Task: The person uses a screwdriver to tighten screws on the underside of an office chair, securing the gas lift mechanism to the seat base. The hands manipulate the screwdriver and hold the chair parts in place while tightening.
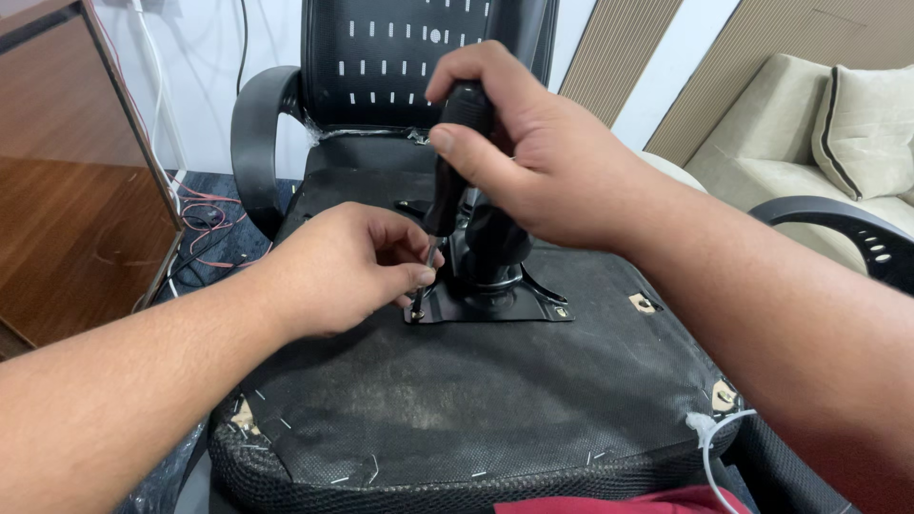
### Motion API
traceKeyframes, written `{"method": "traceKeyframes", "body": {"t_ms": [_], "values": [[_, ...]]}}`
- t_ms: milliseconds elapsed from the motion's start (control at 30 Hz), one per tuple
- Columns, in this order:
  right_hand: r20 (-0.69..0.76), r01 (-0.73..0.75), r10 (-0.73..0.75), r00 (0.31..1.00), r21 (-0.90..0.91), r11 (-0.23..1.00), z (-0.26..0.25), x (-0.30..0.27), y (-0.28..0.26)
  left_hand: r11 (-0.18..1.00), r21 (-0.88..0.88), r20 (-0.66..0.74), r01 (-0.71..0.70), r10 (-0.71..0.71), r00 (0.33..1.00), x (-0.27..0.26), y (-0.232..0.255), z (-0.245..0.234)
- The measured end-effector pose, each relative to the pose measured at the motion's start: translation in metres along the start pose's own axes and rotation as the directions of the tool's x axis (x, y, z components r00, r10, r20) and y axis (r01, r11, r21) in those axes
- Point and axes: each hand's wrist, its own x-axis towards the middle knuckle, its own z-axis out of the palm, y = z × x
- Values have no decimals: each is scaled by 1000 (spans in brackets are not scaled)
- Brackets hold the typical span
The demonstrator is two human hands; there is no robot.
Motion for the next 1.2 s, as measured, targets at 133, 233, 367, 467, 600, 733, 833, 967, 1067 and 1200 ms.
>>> {"method": "traceKeyframes", "body": {"t_ms": [133, 233, 367, 467, 600, 733, 833, 967, 1067, 1200], "values": [[2, 27, -27, 1000, -33, 999, 4, 11, -5, 999, -44, -2, -5, 4, 1000, 1, -6, 0], [-67, 76, -78, 995, -26, 997, 11, 17, -7, 994, -101, 0, -41, 41, 999, 4, -10, 1], [-149, 28, -29, 988, -4, 1000, 19, 19, -8, 996, -77, 0, -54, 54, 999, 6, -12, 1], [-159, -53, 53, 986, 5, 999, 21, 24, -10, 999, -14, -17, -36, 36, 999, 6, -12, 2], [-156, -131, 123, 980, -45, 990, 21, 33, -13, 1000, -8, -35, -16, 16, 999, 5, -10, 3], [-131, -163, 151, 980, -84, 983, 21, 41, -16, 1000, 22, -44, -15, 16, 999, 4, -7, 1], [-97, -166, 155, 983, -127, 978, 21, 47, -18, 999, 49, -45, 5, -3, 999, 3, -5, -1], [-50, -165, 160, 986, -116, 980, 24, 52, -21, 996, 62, -35, 70, -68, 997, 1, -3, -2], [-27, -86, 84, 996, -53, 995, 26, 52, -24, 997, 31, -37, 64, -63, 997, -2, -3, -4], [18, -49, 48, 999, 24, 999, 26, 55, -25, 999, 21, -46, 40, -39, 998, -4, -4, -5]]}}
